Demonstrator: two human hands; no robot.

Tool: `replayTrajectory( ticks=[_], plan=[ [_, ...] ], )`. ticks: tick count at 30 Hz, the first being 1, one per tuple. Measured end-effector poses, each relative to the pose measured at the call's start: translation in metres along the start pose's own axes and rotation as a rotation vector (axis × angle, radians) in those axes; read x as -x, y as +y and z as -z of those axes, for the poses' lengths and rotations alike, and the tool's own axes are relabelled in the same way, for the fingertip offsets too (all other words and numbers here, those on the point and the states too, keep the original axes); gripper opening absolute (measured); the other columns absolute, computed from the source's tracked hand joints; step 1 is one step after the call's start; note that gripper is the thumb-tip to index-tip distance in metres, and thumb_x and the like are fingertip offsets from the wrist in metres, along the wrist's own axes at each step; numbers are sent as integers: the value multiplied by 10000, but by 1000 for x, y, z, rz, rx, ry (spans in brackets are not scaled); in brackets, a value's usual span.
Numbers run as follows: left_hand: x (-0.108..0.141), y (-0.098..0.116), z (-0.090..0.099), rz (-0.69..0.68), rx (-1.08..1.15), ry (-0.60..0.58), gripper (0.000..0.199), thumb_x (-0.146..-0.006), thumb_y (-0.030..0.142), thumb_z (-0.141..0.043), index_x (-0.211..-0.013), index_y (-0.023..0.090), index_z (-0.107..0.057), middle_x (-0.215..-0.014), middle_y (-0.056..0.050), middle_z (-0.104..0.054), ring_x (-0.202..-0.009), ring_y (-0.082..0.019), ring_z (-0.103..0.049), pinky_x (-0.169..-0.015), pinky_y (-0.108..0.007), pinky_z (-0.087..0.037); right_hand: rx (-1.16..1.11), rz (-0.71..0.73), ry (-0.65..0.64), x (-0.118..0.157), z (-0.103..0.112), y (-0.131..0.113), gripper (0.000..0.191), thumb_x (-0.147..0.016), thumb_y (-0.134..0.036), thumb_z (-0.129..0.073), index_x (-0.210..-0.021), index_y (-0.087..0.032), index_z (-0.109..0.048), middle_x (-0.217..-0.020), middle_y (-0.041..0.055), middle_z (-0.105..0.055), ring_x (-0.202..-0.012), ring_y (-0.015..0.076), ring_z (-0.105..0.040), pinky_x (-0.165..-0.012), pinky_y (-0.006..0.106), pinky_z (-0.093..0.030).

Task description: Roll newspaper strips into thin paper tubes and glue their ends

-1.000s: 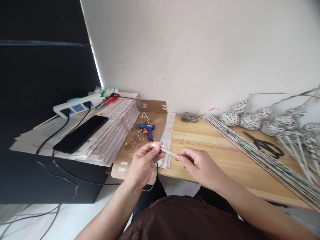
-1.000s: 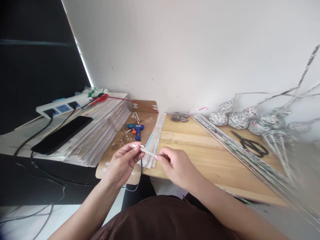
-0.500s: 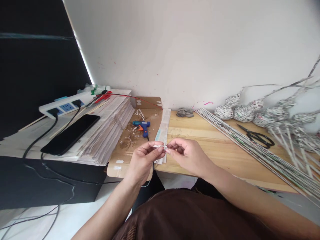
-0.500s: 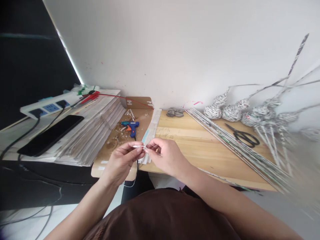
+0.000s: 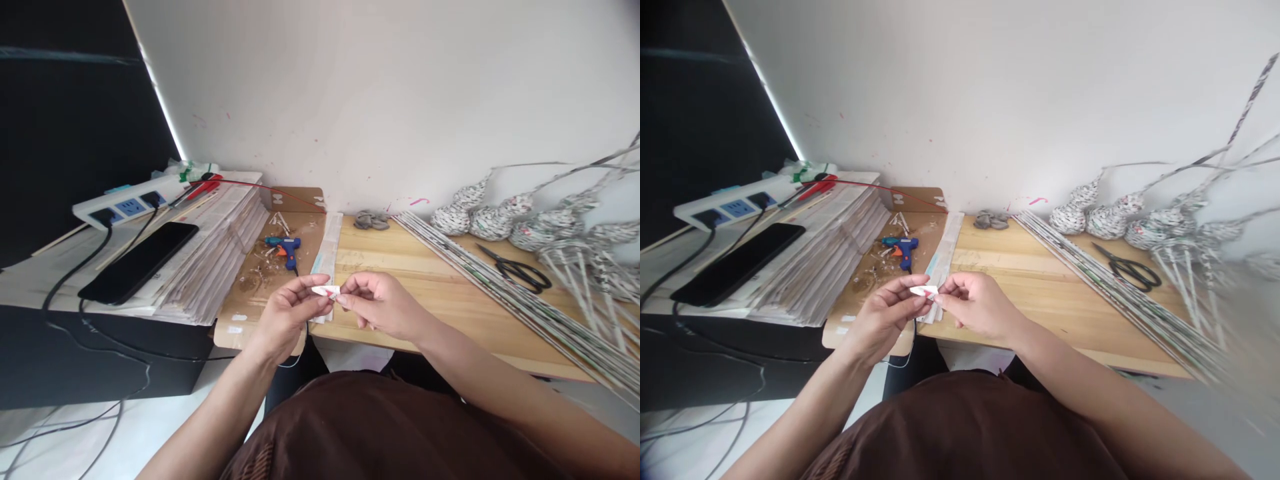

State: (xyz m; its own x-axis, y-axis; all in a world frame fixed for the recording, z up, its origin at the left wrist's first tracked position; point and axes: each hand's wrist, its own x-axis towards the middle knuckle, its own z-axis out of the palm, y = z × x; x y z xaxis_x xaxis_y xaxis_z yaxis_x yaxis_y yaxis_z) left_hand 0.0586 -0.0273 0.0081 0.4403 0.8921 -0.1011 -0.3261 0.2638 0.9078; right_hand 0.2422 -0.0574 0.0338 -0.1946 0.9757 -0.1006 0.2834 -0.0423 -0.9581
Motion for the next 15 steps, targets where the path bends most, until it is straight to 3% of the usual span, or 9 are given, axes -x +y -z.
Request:
replayTrajectory(
  ticks=[6, 15],
  plan=[
    [-1, -4, -2, -163, -64, -28, 418, -666, 159, -758, -1062, 186, -625, -862, -37, -667, -733, -130, -638, -659, -246, -542, -128, -101, -110, -3, 2, 3, 229, -808, -379, -605, -801, -155, -562, -741, 8, -609, -440, 50, -534, -356, 144, -376],
    [-2, -7, 0, -180, -76, 11, 332, -684, 183, -751, -995, 166, -638, -776, -28, -665, -685, -120, -637, -647, -240, -550, 7, 22, -25, 6, -4, -5, 210, -804, -360, -613, -833, -155, -647, -706, 11, -633, -516, 71, -552, -463, 181, -448]
  ],
)
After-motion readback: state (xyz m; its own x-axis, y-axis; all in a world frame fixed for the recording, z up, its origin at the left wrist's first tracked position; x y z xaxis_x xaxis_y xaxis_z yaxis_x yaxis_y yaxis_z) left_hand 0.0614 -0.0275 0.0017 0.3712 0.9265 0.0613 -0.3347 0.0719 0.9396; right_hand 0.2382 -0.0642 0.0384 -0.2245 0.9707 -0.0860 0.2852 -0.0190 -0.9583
